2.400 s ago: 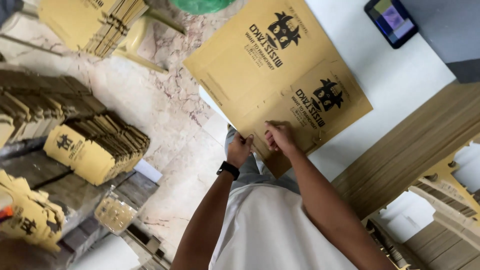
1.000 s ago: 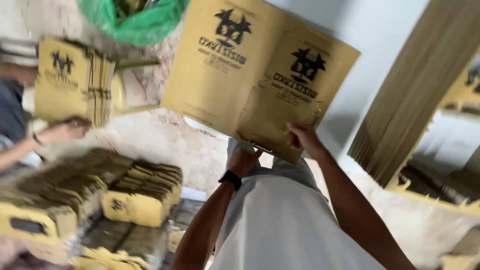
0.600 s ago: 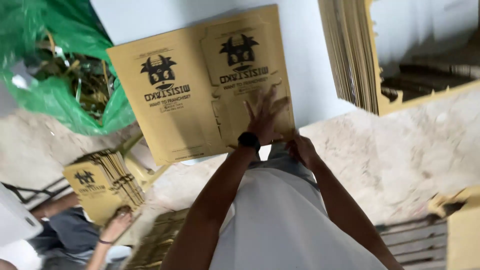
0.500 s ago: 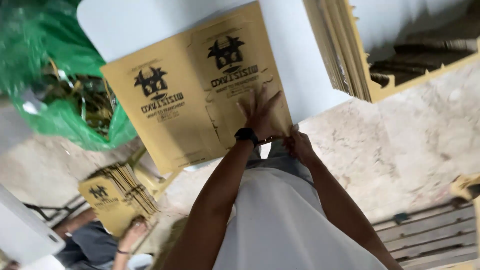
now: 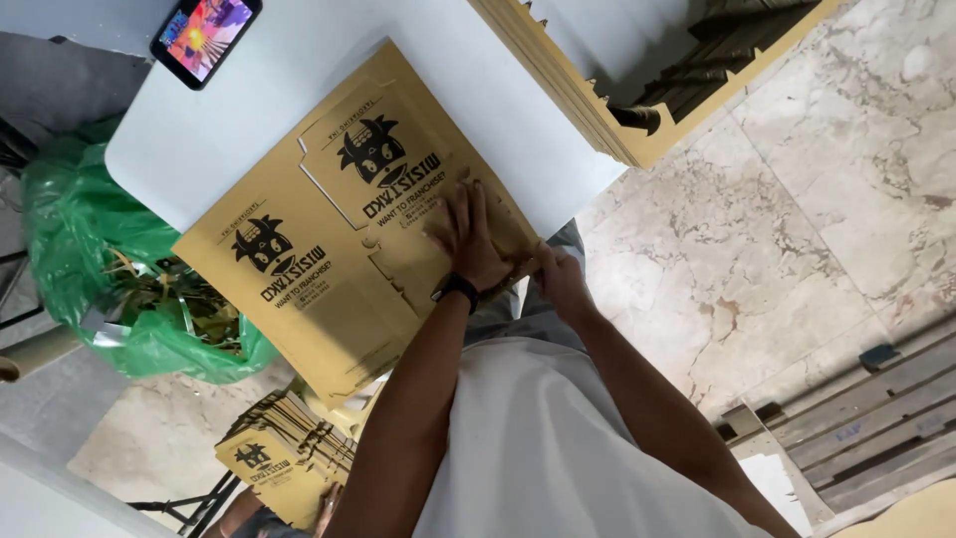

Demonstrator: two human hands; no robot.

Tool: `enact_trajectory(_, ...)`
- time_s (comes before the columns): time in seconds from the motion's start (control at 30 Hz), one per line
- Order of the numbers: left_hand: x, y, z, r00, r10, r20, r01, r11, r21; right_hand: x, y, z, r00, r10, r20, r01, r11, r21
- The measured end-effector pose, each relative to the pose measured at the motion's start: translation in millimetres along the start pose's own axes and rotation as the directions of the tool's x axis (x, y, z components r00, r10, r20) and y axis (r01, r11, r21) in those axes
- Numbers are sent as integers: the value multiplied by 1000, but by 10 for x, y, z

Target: Manually separating pre-cut cardboard shapes from their surrounding frames on a factory table.

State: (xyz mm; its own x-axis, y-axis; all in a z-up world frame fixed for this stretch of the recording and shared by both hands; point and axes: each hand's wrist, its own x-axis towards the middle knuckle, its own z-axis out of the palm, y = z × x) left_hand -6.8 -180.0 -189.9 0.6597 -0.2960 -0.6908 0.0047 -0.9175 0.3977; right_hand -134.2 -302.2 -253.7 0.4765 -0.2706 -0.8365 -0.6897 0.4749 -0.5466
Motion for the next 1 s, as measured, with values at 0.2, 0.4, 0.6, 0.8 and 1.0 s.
enact_trajectory(0.2,-55,57,-100,1000,-1,-10,1,1000,-19,38,-99,-42,989,-149,17,126,760,-637)
enact_trajectory(0.4,45,-61,19,1000,16,-24,-18,999,-51,233,-416,8,957,283,62,-157,688,-709)
enact_trajectory(0.6,116,-203,265,997,4,-81,6,993,116,166,-359,154,959,-16,283,280,-94,-955)
enact_trajectory(0.8,83,-135,254,991,-2,-137,35,971,238,259,-319,44,937,-1,350,322,393,-861)
enact_trajectory(1.0,71,-138,137,999,-16,-32,20,991,135,367,-72,-121,979,19,201,107,795,-597)
